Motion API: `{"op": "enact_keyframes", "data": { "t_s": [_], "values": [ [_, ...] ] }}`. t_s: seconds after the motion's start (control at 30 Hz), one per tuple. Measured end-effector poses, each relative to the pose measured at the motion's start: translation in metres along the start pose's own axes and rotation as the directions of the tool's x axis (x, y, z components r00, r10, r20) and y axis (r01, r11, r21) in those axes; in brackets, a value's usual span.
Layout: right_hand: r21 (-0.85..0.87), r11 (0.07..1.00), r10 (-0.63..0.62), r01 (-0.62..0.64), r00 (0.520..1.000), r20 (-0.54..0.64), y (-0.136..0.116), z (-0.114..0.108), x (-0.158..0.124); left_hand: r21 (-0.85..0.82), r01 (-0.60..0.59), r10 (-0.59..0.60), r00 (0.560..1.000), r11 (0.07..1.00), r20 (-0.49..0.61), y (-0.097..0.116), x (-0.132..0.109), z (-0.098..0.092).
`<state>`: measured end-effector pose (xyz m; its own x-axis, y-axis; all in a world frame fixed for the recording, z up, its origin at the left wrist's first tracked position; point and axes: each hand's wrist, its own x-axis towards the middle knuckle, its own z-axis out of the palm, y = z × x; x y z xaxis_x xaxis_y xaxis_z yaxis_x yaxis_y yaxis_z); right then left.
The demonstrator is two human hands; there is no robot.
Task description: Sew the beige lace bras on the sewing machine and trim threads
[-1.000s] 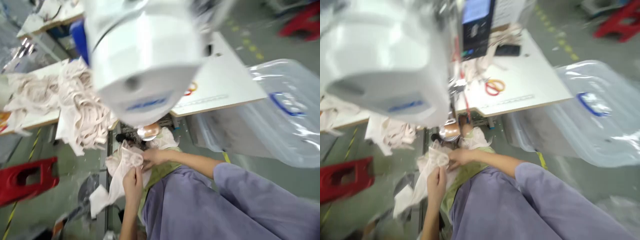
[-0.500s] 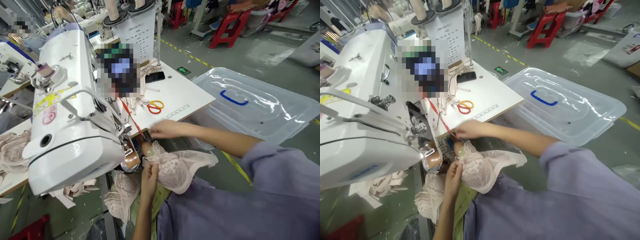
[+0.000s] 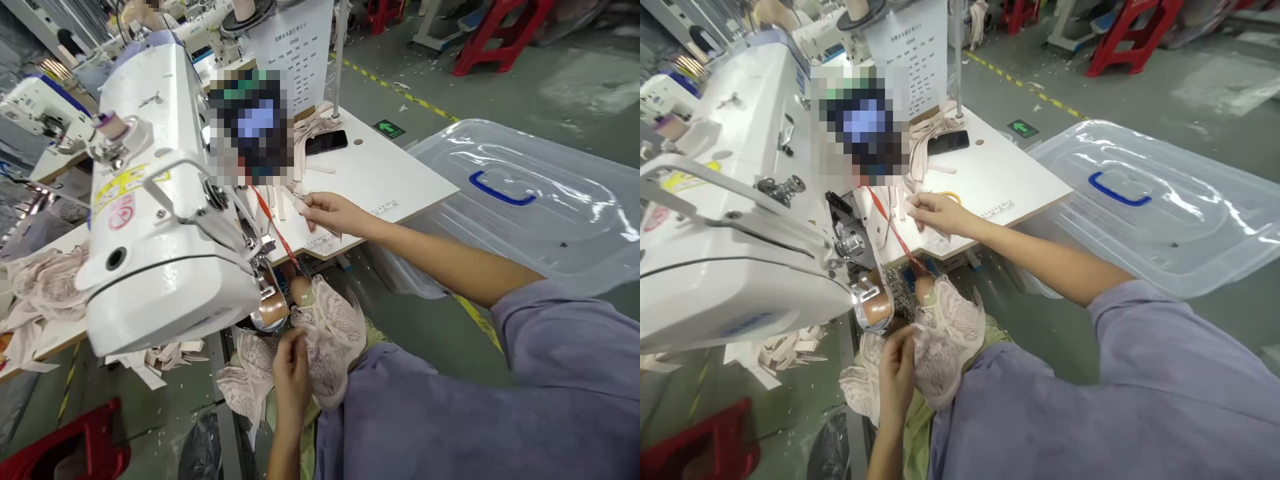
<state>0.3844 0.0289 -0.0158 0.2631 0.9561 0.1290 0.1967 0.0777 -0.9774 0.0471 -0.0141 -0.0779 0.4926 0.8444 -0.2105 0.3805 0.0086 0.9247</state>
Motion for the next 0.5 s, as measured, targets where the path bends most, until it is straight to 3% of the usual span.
{"op": "enact_keyframes", "data": {
  "t_s": [0.07,0.13,0.27,0.33,0.4,0.5],
  "values": [
    [0.277,0.942,0.134,-0.191,0.968,0.213,-0.018,0.004,-0.042,0.075,-0.052,0.052,0.999,0.996,0.006,0.001,0.004,-0.007],
    [0.422,0.806,0.241,-0.414,0.882,0.406,-0.031,0.015,-0.077,0.168,-0.139,0.139,0.990,0.976,0.012,0.006,0.005,-0.011],
    [0.501,0.483,0.343,-0.718,0.682,0.646,-0.036,0.053,-0.127,0.430,-0.398,0.415,0.908,0.810,0.059,0.019,-0.001,-0.002],
    [0.507,0.339,0.344,-0.793,0.606,0.717,-0.033,0.071,-0.142,0.502,-0.472,0.461,0.873,0.724,0.156,0.024,-0.006,0.010],
    [0.529,0.242,0.339,-0.813,0.582,0.740,-0.031,0.084,-0.150,0.483,-0.492,0.433,0.870,0.725,0.236,0.028,-0.008,0.021],
    [0.597,0.136,0.378,-0.791,0.599,0.707,-0.033,0.087,-0.150,0.373,-0.406,0.340,0.911,0.834,0.232,0.030,-0.007,0.025]
  ]
}}
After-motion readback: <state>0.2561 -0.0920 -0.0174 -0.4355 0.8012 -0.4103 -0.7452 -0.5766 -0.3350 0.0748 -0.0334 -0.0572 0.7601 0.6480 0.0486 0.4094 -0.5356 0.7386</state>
